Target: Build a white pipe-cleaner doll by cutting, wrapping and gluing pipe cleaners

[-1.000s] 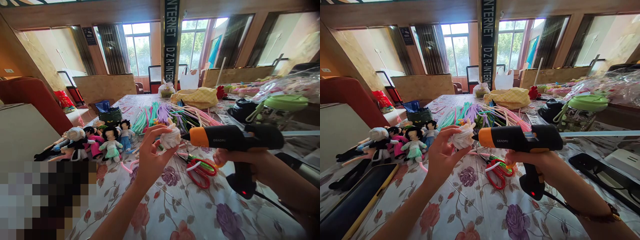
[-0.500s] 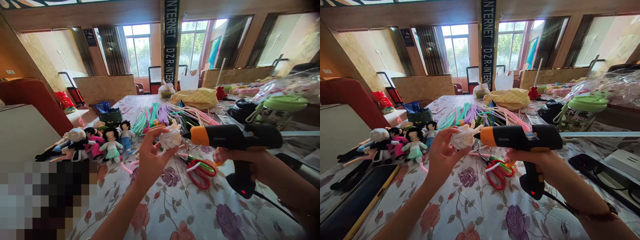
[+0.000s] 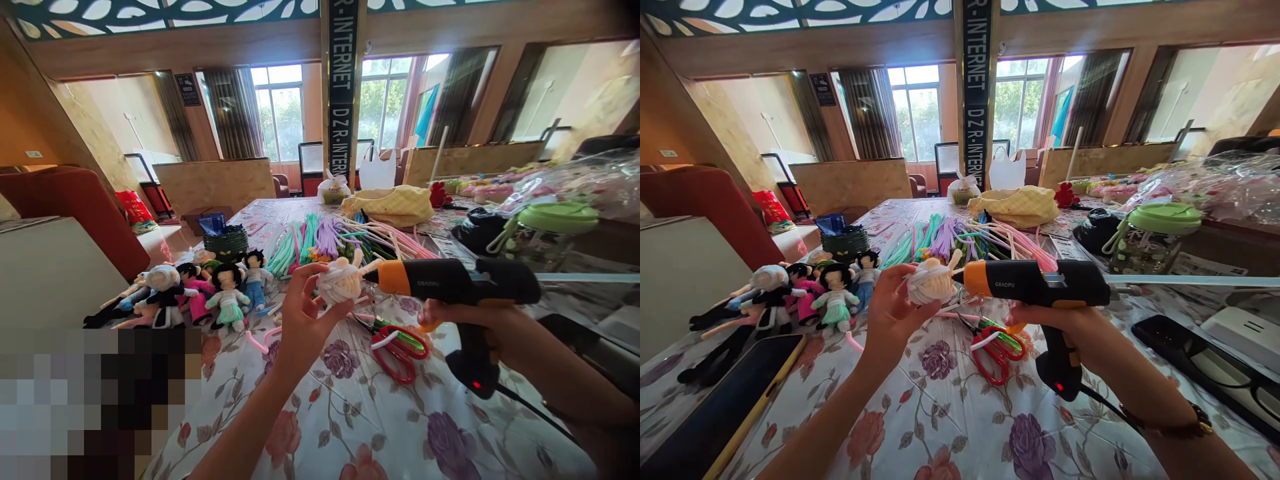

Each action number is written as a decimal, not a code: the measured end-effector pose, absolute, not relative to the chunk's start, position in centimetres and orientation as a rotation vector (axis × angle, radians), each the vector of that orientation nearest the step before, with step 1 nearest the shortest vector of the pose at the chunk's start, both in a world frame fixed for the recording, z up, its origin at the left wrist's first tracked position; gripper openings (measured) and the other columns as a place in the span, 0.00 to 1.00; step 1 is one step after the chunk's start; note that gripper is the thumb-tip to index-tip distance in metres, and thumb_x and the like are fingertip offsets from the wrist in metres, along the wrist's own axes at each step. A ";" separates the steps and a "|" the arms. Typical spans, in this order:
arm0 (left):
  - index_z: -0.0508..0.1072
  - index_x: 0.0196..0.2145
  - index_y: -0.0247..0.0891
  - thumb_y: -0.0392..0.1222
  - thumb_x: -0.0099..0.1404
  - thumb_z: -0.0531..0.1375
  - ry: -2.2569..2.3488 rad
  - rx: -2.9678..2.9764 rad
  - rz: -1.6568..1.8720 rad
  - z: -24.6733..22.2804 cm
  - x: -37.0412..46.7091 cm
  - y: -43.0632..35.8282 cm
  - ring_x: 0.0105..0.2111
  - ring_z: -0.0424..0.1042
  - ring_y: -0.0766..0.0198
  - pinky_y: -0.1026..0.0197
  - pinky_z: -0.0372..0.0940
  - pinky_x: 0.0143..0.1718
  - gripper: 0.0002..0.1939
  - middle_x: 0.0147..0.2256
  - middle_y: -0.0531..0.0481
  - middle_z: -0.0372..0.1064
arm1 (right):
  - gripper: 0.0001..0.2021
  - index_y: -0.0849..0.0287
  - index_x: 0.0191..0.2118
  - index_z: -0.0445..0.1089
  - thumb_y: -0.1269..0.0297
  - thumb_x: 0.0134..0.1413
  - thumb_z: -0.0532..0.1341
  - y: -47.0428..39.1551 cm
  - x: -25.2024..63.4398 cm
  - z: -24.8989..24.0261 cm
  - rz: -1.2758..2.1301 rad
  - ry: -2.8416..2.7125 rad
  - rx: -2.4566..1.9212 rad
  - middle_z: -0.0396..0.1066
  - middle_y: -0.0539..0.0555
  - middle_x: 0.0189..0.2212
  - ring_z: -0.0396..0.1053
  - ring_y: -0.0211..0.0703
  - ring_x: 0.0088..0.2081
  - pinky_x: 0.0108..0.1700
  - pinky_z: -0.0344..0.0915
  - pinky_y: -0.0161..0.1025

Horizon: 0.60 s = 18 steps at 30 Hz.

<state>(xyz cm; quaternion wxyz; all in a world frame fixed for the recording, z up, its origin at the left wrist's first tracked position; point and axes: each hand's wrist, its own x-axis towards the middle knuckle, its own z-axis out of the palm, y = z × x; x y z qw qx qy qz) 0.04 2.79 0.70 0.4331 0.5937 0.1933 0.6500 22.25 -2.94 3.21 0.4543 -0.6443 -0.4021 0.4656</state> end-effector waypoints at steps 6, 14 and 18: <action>0.66 0.38 0.43 0.31 0.44 0.69 0.509 1.449 1.601 1.0 0.1 2.6 0.40 0.69 0.68 0.68 0.68 0.38 0.24 0.40 0.54 0.65 | 0.07 0.51 0.21 0.75 0.60 0.28 0.70 -3.0 22.0 3.5 1.094 -1.006 -1.542 0.74 0.48 0.25 0.62 0.36 0.20 0.17 0.52 0.33; 0.63 0.38 0.41 0.36 0.47 0.68 0.621 1.356 1.496 1.3 0.3 2.0 0.38 0.68 0.69 0.69 0.67 0.35 0.23 0.40 0.54 0.64 | 0.02 0.53 0.20 0.75 0.65 0.32 0.68 -2.9 21.7 3.2 1.059 -1.045 -1.391 0.75 0.51 0.25 0.72 0.47 0.32 0.27 0.65 0.36; 0.62 0.37 0.41 0.35 0.44 0.69 0.676 1.301 1.508 1.1 0.6 2.1 0.36 0.68 0.70 0.69 0.67 0.35 0.24 0.38 0.55 0.64 | 0.05 0.54 0.22 0.76 0.63 0.32 0.68 -2.6 22.2 3.2 1.039 -0.997 -1.420 0.75 0.52 0.25 0.72 0.45 0.29 0.20 0.61 0.34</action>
